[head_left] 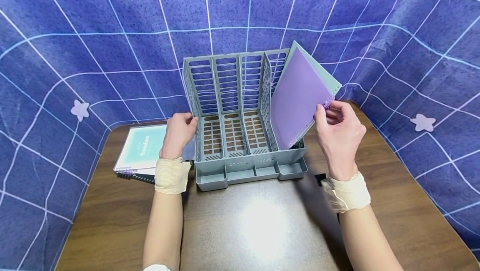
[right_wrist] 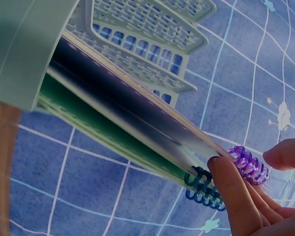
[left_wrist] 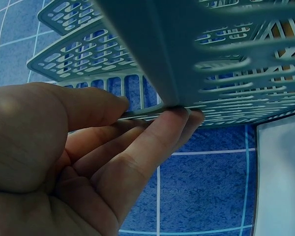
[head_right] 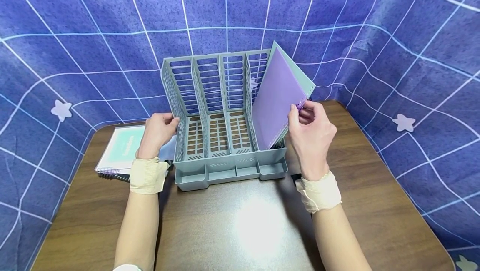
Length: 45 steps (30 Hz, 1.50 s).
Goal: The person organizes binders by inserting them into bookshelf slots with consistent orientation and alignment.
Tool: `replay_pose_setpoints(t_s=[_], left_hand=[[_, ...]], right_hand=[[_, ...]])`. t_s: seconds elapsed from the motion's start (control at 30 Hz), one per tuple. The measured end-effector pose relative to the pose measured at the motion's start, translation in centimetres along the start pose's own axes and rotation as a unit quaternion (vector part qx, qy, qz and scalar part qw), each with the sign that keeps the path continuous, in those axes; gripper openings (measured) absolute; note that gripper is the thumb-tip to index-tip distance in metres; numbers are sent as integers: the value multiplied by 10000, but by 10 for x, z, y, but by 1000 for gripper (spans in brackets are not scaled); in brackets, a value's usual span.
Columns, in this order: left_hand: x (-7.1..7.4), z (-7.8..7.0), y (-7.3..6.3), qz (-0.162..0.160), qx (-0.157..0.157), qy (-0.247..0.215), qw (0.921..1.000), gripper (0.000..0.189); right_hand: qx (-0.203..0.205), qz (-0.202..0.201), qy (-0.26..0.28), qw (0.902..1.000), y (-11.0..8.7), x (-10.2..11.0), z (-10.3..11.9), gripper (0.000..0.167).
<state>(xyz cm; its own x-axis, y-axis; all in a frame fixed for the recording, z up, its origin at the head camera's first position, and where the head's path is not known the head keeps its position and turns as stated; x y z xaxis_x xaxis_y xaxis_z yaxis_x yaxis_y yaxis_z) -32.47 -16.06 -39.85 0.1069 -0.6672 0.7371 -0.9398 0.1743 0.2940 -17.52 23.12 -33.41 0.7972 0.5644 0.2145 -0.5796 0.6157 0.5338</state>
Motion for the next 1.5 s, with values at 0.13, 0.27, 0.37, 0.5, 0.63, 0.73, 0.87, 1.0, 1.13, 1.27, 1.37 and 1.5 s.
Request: replay_pose_setpoints(t_s=[0.13,0.27,0.37,0.5,0.63,0.73,0.87,1.0,1.13,1.27,1.37,1.5], left_hand=[[0,0,0,3,-12,-20,10000,27],[0,0,1,23,31,1,10000,28],[0,0,0,35,78,-14,10000,27],[0,1,0,58,128,-10,9999,28],[1,1,-1,52,151,-20,9999,28],[1,1,-1,47,127,-32,9999,28],[1,1,-1,47,116,-39,9999,28],[0,1,-1,46,79,-55,9999,26],[0,1,-1,20,35,-58,10000,27],[1,0,0,-47,0,-21,10000,29],[0,0,0,-26,14,-20,10000,28],[0,0,0,-14,-9,-4,10000,31]], right_hand=[[-29,-24,152,9999,-1,6,-2,22],[-77,-40,133,9999,-2,10,-5,22],[-89,-125,52,9999,-1,13,-7,22],[-51,-247,-58,9997,0,18,-10,24],[-23,-252,-65,9997,0,22,-11,24],[-22,-225,-64,9997,-1,24,-12,24],[-29,-197,-112,9997,-3,27,-16,23],[24,12,-285,9996,-4,29,-22,22],[29,470,-572,9973,-7,27,-29,25],[-1,894,-874,9921,-9,23,-36,31],[-15,1176,-1112,9868,-12,21,-42,37],[-138,1606,-1340,9778,-18,19,-51,46]])
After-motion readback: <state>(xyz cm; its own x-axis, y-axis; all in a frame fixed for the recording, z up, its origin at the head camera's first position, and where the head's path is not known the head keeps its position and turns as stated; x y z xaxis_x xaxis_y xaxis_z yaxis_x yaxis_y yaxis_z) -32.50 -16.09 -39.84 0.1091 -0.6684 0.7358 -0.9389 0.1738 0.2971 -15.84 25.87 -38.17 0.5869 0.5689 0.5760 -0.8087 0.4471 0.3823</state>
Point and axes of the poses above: each hand's wrist, its own y-axis towards the middle knuckle, its own x-axis out of the back of the hand, z = x × y, the point moved 4 cm from there along y, towards the middle knuckle, and after that the axes turned 7 degrees about -x, right-handed, at the moved point
